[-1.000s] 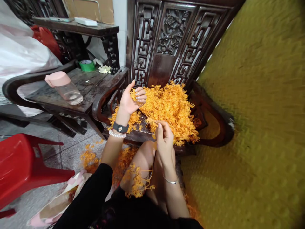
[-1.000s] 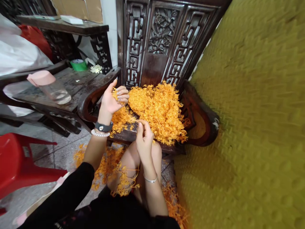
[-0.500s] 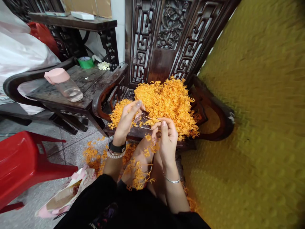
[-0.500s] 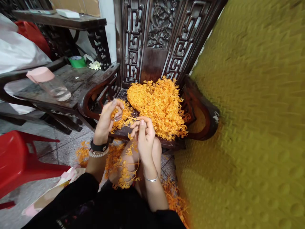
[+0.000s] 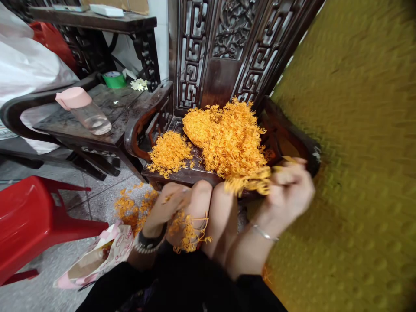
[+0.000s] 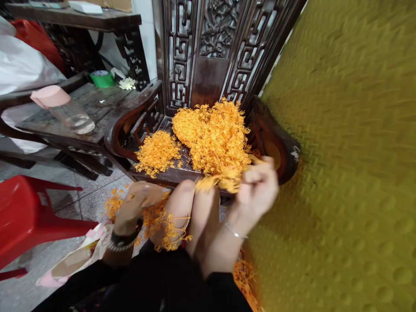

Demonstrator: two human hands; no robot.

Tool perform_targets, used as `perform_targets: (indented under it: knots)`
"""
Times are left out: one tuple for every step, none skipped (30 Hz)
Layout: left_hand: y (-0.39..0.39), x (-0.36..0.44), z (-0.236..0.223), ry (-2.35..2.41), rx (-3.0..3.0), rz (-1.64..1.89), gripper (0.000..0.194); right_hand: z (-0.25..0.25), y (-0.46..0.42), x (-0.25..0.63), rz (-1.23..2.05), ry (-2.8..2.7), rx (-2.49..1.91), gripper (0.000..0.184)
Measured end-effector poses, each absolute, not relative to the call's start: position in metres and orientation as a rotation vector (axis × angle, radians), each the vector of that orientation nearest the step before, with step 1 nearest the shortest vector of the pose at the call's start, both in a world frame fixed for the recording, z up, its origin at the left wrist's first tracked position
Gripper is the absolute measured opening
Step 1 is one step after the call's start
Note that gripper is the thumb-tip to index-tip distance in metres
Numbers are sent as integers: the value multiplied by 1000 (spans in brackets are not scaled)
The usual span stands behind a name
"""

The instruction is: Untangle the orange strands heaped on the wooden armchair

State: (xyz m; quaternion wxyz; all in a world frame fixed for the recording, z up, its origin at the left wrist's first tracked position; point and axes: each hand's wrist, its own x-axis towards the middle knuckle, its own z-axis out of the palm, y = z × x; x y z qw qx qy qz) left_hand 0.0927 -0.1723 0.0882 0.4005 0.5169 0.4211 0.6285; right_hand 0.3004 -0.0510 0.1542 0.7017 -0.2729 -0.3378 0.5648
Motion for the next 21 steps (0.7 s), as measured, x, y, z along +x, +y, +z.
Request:
perform_targets:
  knots:
    - [-178, 89, 88, 1043, 1184, 1681, 52, 158, -49, 316, 1098, -727, -561, 12]
    - [-181, 85, 90, 1017, 1053, 1760, 51, 160, -50, 328, 1083, -785, -588, 10]
    - [-181, 81, 92, 980, 933, 1811, 49, 160, -55, 335, 1116, -863, -630, 7]
    - [-178, 78, 96, 924, 831, 1831, 47, 156, -63, 337, 1215, -971, -696, 4]
    - [-173, 76, 100, 855, 738, 1829, 46, 149, -73, 335, 1363, -1106, -773, 6]
    - [-167, 76, 103, 779, 647, 1815, 44, 139, -86, 330, 1518, -1251, -852, 11]
    - [-161, 75, 107, 700, 559, 1801, 42, 127, -98, 323, 1682, -1429, -913, 16]
    - [-154, 76, 109, 625, 479, 1786, 39, 113, -111, 316, 1790, -1632, -946, 19]
    - [-148, 76, 110, 559, 409, 1766, 35, 100, -121, 310, 1806, -1852, -969, 19]
    - [-143, 77, 111, 505, 349, 1746, 31, 88, -130, 305, 1746, -2075, -981, 18]
    - [-139, 78, 111, 465, 299, 1735, 28, 78, -136, 302, 1627, -2272, -980, 17]
    - [-136, 80, 110, 443, 255, 1732, 25, 70, -139, 300, 1488, -2426, -970, 15]
    - [-134, 81, 110, 435, 213, 1737, 23, 66, -139, 299, 1367, -2526, -947, 14]
    - [-132, 82, 109, 432, 174, 1746, 22, 65, -138, 297, 1292, -2559, -917, 13]
    - [-131, 83, 108, 427, 141, 1758, 23, 67, -134, 296, 1263, -2523, -895, 12]
    - [-130, 85, 108, 423, 118, 1772, 23, 71, -130, 293, 1260, -2433, -875, 12]
    - [-129, 87, 108, 422, 106, 1785, 23, 76, -125, 288, 1257, -2316, -861, 14]
    - [-129, 89, 107, 426, 100, 1795, 23, 82, -120, 283, 1244, -2194, -853, 16]
    - [-128, 92, 107, 437, 99, 1801, 22, 86, -116, 275, 1226, -2092, -846, 18]
    - [-128, 95, 107, 453, 99, 1797, 21, 90, -111, 267, 1217, -2024, -837, 20]
    - [-128, 97, 107, 467, 99, 1787, 21, 92, -108, 258, 1223, -1990, -826, 21]
